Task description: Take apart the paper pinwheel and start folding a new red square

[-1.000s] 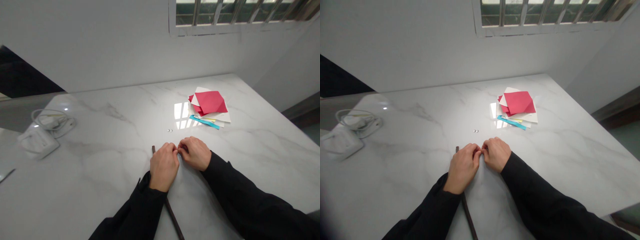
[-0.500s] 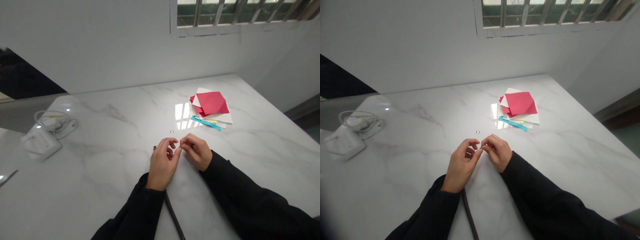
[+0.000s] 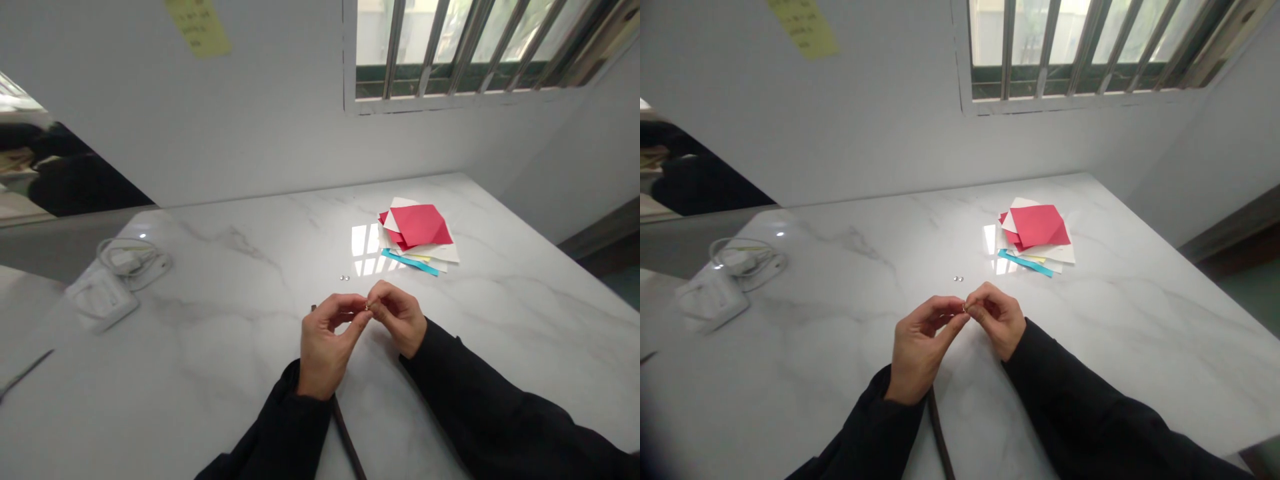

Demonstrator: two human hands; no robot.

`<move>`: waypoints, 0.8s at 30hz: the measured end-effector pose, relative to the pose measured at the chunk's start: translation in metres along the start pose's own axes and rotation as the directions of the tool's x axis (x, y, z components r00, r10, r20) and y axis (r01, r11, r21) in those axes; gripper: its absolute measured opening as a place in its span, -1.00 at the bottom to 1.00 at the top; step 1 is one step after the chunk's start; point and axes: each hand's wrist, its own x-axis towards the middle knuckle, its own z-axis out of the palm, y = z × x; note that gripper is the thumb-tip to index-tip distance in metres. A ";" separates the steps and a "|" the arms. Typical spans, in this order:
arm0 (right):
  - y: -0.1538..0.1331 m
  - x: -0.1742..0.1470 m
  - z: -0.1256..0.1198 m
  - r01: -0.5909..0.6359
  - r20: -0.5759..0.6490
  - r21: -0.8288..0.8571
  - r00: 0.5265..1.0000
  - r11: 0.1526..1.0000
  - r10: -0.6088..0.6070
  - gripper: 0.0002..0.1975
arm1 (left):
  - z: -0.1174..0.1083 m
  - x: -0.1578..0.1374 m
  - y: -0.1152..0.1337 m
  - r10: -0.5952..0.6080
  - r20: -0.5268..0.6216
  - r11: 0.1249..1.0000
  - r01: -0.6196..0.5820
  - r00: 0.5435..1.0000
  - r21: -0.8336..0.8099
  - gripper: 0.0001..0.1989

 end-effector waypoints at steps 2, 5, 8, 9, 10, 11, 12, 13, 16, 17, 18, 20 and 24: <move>-0.001 0.000 0.000 -0.007 -0.011 0.006 1.000 1.000 0.007 -0.69 | 0.001 -0.001 0.001 0.029 -0.014 0.999 -0.029 0.999 0.013 -0.88; -0.004 0.001 0.000 -0.004 -0.009 0.016 1.000 1.000 0.004 -0.72 | 0.001 -0.001 0.000 0.084 -0.047 0.996 -0.082 0.995 0.042 -0.89; -0.006 0.001 0.000 -0.028 0.009 0.020 1.000 0.999 0.028 -0.74 | 0.001 -0.001 -0.002 0.131 -0.083 0.990 -0.126 0.988 0.065 -0.90; -0.007 0.001 0.000 -0.044 0.015 0.023 0.999 0.999 0.044 -0.74 | 0.001 -0.001 -0.003 0.131 -0.090 0.990 -0.125 0.987 0.065 -0.90; -0.008 0.001 0.000 -0.063 0.019 0.030 0.998 0.998 0.062 -0.73 | 0.001 0.000 -0.003 0.119 -0.093 0.992 -0.114 0.989 0.060 -0.89; -0.008 0.001 0.000 -0.079 0.021 0.043 0.997 0.996 0.078 -0.73 | 0.001 0.000 -0.004 0.097 -0.089 0.994 -0.093 0.991 0.049 -0.88; -0.008 0.001 -0.001 -0.092 0.023 0.059 0.996 0.994 0.090 -0.73 | 0.001 0.001 -0.004 0.069 -0.081 0.997 -0.066 0.994 0.034 -0.88; -0.007 0.002 -0.001 -0.101 0.023 0.076 0.995 0.992 0.100 -0.73 | 0.000 0.002 -0.004 0.039 -0.069 0.999 -0.037 0.997 0.020 -0.88; -0.004 0.004 -0.004 -0.132 0.045 0.108 0.991 0.985 0.127 -0.69 | 0.000 0.005 -0.003 -0.030 -0.032 0.999 0.030 0.999 -0.020 -0.89; -0.003 0.005 -0.005 -0.144 0.059 0.114 0.989 0.983 0.138 -0.68 | -0.001 0.006 -0.003 -0.044 -0.022 0.999 0.044 0.999 -0.030 -0.90; -0.002 0.006 -0.006 -0.157 0.072 0.121 0.986 0.980 0.149 -0.68 | -0.001 0.007 -0.003 -0.056 -0.013 0.998 0.056 0.998 -0.035 -0.91; 0.001 0.008 -0.007 -0.175 0.084 0.137 0.983 0.975 0.164 -0.68 | -0.002 0.009 -0.003 -0.074 -0.004 0.997 0.073 0.997 -0.031 -0.91; 0.004 0.011 -0.010 -0.177 0.051 0.123 0.984 0.976 0.172 -0.69 | -0.005 0.011 -0.005 -0.085 0.010 0.996 0.085 0.996 0.010 -0.84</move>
